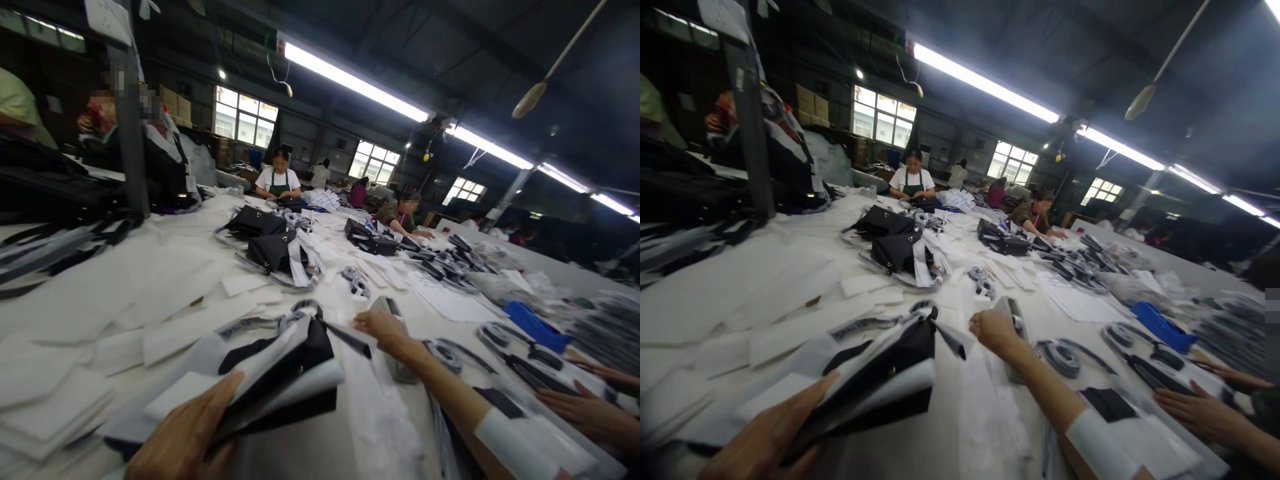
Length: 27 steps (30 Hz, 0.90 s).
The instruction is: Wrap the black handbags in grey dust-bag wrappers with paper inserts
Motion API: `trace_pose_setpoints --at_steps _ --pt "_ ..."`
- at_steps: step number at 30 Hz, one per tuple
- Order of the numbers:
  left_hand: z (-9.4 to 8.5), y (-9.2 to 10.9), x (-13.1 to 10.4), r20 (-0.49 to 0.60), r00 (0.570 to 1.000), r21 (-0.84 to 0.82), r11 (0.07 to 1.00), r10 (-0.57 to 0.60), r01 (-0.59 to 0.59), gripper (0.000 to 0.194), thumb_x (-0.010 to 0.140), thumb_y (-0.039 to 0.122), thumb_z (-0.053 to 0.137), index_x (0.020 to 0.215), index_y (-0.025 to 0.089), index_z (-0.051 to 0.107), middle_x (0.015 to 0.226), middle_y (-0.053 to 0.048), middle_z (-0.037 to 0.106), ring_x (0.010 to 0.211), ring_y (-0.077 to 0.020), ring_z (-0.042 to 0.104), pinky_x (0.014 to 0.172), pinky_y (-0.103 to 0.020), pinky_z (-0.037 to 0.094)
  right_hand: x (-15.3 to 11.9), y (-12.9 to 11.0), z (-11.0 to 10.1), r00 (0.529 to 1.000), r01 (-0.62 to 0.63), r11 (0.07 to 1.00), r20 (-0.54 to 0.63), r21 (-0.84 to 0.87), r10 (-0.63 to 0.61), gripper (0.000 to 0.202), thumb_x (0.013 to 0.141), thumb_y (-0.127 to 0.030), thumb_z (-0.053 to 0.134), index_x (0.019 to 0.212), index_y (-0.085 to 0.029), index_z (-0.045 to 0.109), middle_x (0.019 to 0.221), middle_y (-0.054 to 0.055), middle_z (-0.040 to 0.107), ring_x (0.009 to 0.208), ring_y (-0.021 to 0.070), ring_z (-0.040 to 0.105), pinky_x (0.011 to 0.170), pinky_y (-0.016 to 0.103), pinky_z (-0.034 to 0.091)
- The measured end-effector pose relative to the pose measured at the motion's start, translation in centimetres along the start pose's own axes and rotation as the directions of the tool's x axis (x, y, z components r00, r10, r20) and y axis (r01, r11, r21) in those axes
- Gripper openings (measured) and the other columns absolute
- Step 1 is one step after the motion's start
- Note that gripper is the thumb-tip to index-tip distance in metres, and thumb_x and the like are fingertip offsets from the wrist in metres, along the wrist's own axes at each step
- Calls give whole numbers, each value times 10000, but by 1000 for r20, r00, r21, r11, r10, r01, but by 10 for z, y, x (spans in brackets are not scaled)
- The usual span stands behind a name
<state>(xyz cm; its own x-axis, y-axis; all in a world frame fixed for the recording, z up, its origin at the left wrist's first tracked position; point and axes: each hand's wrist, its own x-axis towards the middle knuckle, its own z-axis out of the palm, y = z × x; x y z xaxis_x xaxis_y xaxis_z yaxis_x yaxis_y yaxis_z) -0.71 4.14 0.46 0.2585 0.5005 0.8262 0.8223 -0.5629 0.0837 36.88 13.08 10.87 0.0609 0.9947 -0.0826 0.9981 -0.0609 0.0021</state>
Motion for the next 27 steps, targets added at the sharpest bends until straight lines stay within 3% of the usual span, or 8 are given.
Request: trace_pose_setpoints --at_steps 3,7,9,12,14,17,22,27 --pt "-17 0 24 -14 997 33 996 -80 81 376 954 314 442 1293 213 566 1044 -38 752 827 -202 737 726 -267 554 -49 -47 29 995 82 997 52 -4 -82 249 887 -282 606 1079 -262 763 986 113 774 959 292 714 783 335 477" --pt "-24 6 38 -19 994 35 993 -108 109 326 960 329 455 1244 213 564 981 -44 757 794 -214 734 718 -283 550 -112 -109 66 973 168 985 152 36 -172 268 896 -340 585 1079 -249 760 929 141 776 871 324 734 740 366 503" --pt "-24 8 36 -4 992 23 991 -128 128 328 944 319 471 1241 212 562 986 -47 755 808 -220 731 732 -287 550 -139 -122 73 951 206 970 206 127 -230 302 841 -427 665 1072 -259 762 935 134 776 883 328 731 742 362 512" --pt "-24 8 33 16 986 12 986 -165 165 342 921 303 494 1243 210 561 1014 -51 752 831 -222 726 756 -290 547 -163 -116 67 924 214 909 228 359 -307 401 742 -545 753 1068 -312 764 966 76 776 940 296 717 760 311 505" --pt "-24 8 33 16 984 18 984 -175 175 333 926 305 496 1238 211 563 1006 -49 751 815 -219 725 742 -289 547 -161 -105 61 936 177 868 194 463 -294 276 843 -510 661 983 -302 778 902 43 773 882 244 716 756 274 486" --pt "-26 7 33 24 981 22 981 -192 191 326 954 340 482 1246 215 558 994 -48 752 809 -220 729 727 -293 551 -139 -94 65 978 153 856 49 494 -203 273 951 -329 521 872 -245 768 880 40 747 832 195 688 777 251 465" --pt "-25 4 29 33 979 12 980 -201 201 355 964 375 493 1278 218 549 1012 -50 750 831 -223 733 741 -299 562 -89 -90 99 978 195 916 -141 351 -154 192 888 -136 553 897 -196 735 983 82 693 1005 230 608 904 287 442" --pt "-24 0 25 -14 992 -22 992 -127 127 362 959 332 522 1300 213 548 1044 -58 744 863 -225 733 769 -300 574 -47 -83 106 976 206 895 -143 395 -162 114 798 -240 700 901 -203 729 1054 86 686 1066 283 586 972 383 442"
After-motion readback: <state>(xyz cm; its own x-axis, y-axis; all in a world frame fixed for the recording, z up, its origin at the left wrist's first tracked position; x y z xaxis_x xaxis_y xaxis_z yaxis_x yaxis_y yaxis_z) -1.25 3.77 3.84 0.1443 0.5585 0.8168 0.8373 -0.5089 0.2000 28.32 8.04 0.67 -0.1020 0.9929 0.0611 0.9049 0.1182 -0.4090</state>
